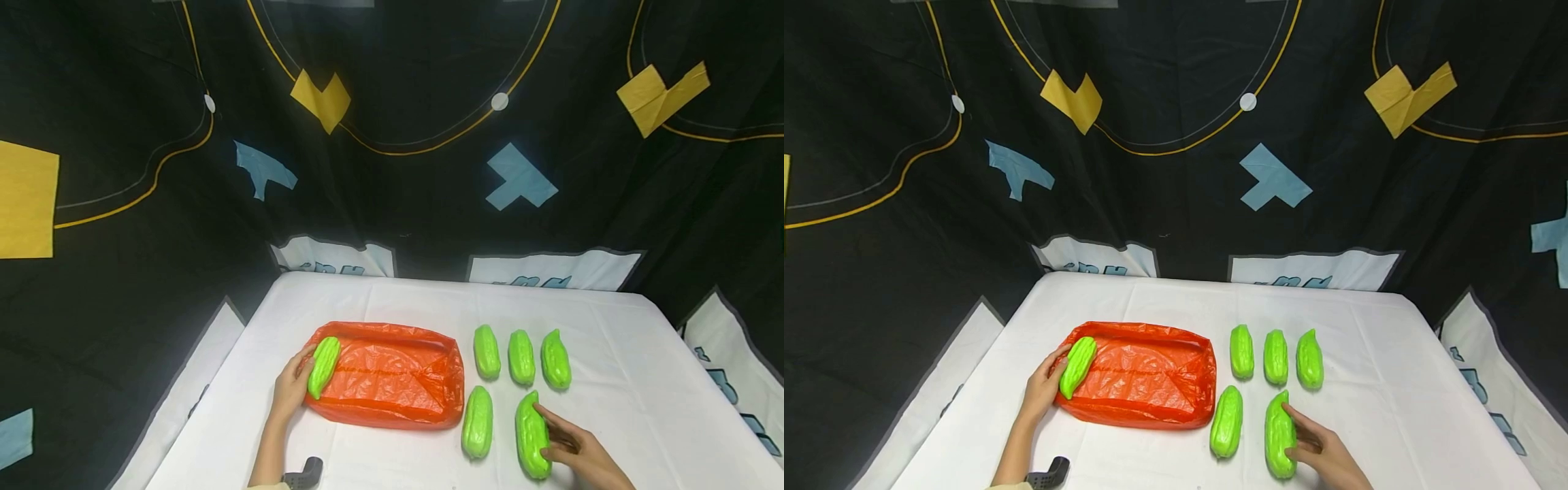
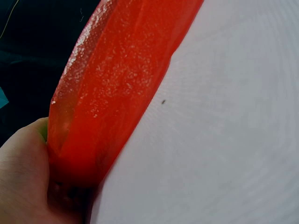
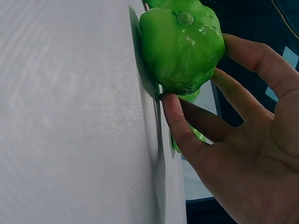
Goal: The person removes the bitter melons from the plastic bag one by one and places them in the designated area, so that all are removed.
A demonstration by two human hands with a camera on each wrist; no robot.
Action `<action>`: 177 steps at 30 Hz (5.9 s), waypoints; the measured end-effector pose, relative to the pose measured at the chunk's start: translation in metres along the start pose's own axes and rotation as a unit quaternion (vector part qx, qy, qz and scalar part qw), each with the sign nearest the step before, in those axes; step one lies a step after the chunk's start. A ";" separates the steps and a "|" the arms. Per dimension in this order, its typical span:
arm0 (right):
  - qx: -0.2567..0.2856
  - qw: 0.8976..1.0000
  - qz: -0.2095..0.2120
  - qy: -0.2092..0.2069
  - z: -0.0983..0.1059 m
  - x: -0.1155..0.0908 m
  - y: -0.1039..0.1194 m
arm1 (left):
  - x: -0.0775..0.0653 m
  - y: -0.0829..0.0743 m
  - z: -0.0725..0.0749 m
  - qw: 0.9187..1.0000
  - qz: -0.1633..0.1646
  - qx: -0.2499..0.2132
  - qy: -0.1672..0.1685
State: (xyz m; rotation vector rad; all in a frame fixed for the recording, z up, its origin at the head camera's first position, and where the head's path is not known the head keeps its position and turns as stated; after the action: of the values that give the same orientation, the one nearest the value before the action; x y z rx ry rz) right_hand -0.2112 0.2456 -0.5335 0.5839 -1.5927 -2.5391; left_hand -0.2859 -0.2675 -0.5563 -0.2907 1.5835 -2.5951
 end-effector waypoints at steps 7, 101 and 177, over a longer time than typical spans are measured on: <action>0.002 0.999 -0.029 -0.020 -0.002 -0.002 -0.001 | 0.001 0.001 0.000 1.000 0.001 0.002 -0.002; 0.208 0.965 0.156 0.035 -0.283 0.189 0.183 | -0.003 -0.007 0.001 1.000 -0.023 -0.001 -0.012; 0.043 0.996 0.050 -0.061 0.034 -0.013 0.081 | 0.001 0.001 -0.001 1.000 -0.012 -0.008 -0.018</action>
State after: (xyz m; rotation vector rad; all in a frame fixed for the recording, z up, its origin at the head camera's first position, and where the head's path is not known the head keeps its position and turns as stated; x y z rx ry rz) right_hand -0.2219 0.2414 -0.4452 0.3528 -1.7322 -2.4855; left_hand -0.2875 -0.2672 -0.5573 -0.3580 1.6005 -2.5810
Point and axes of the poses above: each hand's wrist, its own x-axis towards the middle knuckle, its own z-axis out of the back of the hand, y = z × x, the point moved 4 cm from there along x, towards the middle knuckle, and after that the axes turned 3 degrees about y, right-handed, at the moved point
